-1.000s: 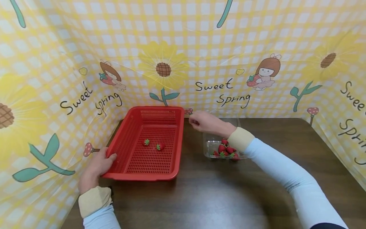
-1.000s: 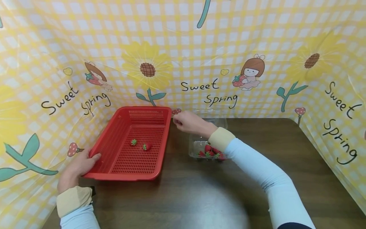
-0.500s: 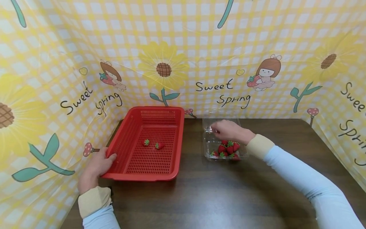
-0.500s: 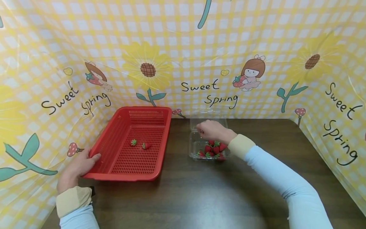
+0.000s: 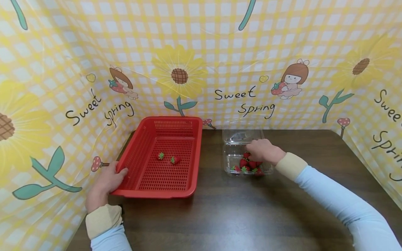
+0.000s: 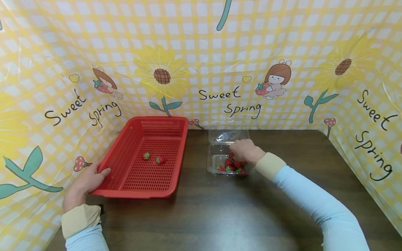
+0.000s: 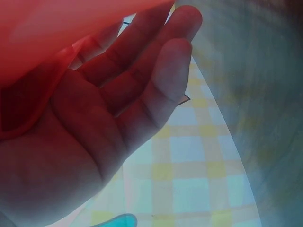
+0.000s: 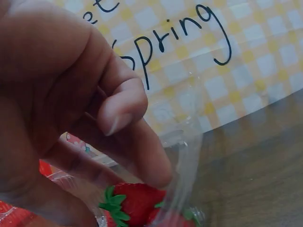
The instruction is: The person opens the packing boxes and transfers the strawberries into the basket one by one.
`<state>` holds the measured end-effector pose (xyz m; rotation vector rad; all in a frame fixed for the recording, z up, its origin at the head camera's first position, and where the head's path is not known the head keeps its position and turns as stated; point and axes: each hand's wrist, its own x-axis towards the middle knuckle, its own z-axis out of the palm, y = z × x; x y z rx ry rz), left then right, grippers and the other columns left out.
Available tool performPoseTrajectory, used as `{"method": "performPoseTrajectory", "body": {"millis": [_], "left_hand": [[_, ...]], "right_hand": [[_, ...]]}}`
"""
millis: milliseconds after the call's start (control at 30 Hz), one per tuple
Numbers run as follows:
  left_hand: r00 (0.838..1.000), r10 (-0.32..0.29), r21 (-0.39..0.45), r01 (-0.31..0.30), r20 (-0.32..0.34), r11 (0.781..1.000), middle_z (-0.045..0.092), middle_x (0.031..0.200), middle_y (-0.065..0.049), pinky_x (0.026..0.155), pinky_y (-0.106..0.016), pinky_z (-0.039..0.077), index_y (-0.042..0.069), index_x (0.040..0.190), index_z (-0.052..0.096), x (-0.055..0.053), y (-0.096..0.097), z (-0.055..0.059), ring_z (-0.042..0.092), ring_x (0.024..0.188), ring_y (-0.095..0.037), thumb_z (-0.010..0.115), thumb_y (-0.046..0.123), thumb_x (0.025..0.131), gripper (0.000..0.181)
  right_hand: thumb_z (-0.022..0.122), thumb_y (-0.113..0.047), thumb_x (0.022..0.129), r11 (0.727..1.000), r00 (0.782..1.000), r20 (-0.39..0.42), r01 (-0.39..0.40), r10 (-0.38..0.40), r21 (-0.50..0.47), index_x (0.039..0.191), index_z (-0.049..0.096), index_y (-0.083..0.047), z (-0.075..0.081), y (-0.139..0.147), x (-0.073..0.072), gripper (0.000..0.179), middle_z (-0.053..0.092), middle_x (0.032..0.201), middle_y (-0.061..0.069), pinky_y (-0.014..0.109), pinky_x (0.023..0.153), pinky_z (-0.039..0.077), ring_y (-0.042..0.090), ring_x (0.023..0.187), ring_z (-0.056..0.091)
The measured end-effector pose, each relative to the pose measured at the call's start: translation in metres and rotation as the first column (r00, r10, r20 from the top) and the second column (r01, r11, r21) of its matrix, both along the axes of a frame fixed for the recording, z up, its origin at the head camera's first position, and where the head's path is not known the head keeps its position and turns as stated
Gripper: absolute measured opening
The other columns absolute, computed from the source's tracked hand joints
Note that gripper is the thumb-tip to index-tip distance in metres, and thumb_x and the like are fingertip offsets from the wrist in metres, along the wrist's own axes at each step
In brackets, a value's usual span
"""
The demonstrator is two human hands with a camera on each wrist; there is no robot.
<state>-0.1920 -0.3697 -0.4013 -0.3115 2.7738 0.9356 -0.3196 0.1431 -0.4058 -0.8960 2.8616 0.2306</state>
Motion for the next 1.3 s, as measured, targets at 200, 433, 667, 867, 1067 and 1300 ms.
{"method": "performPoseTrajectory", "body": {"millis": [200,433,667,867,1067,1300], "left_hand": [[1.0,0.001,-0.01,-0.001,-0.008,1.0,0.059,0.101,-0.022,0.062,-0.03,0.047,-0.006,0.135,0.034,0.0,0.0,-0.001,0.061,0.074,-0.021,0.047,0.032,0.102,0.052],[1.0,0.002,-0.01,-0.002,-0.011,1.0,0.06,0.1,-0.021,0.062,-0.031,0.047,-0.006,0.135,0.034,0.001,-0.001,-0.002,0.061,0.074,-0.021,0.047,0.032,0.102,0.051],[1.0,0.007,0.007,-0.007,-0.007,1.0,0.06,0.099,-0.021,0.062,-0.031,0.048,-0.006,0.134,0.034,0.001,-0.001,-0.002,0.062,0.072,-0.021,0.047,0.032,0.102,0.051],[1.0,0.01,0.021,-0.01,0.006,1.0,0.06,0.101,-0.022,0.063,-0.031,0.049,-0.005,0.135,0.033,0.001,-0.001,-0.002,0.062,0.074,-0.021,0.047,0.033,0.102,0.052],[0.999,0.023,0.033,-0.024,0.029,0.999,0.056,0.112,-0.026,0.066,-0.03,0.048,-0.005,0.136,0.031,0.001,-0.003,-0.001,0.061,0.086,-0.025,0.046,0.034,0.102,0.054],[1.0,0.009,0.024,-0.01,0.023,1.0,0.056,0.112,-0.026,0.066,-0.03,0.048,-0.005,0.137,0.031,-0.001,-0.002,-0.001,0.061,0.085,-0.024,0.046,0.034,0.102,0.055]], "right_hand": [[0.067,-0.021,0.088,1.0,1.0,0.005,0.008,-0.008,-0.007,0.065,0.049,-0.016,-0.004,0.0,0.0,0.03,0.053,0.062,0.0,0.035,0.049,0.04,0.016,0.057,0.049],[0.068,-0.022,0.089,1.0,1.0,-0.005,0.011,-0.011,-0.016,0.066,0.05,-0.015,-0.008,0.0,-0.002,0.029,0.055,0.064,0.001,0.037,0.049,0.043,0.017,0.057,0.051],[0.066,-0.02,0.088,0.999,1.0,-0.007,0.018,-0.018,-0.048,0.064,0.052,-0.016,-0.005,0.002,-0.006,0.028,0.053,0.059,0.001,0.035,0.047,0.039,0.017,0.054,0.049],[0.064,-0.018,0.088,0.993,0.999,-0.042,0.0,-0.005,-0.121,0.069,0.051,-0.015,0.011,-0.003,-0.008,0.023,0.043,0.057,-0.002,0.031,0.045,0.031,0.015,0.051,0.04],[0.059,-0.019,0.089,0.976,0.988,-0.14,-0.086,0.059,-0.202,0.072,0.049,-0.016,0.039,-0.026,-0.008,0.02,0.044,0.06,-0.003,0.03,0.044,0.03,0.013,0.052,0.039],[0.063,-0.024,0.091,0.954,0.969,-0.198,-0.192,0.148,-0.229,0.078,0.052,-0.015,0.076,-0.066,-0.01,0.019,0.046,0.062,-0.003,0.028,0.046,0.031,0.013,0.052,0.039]]}}
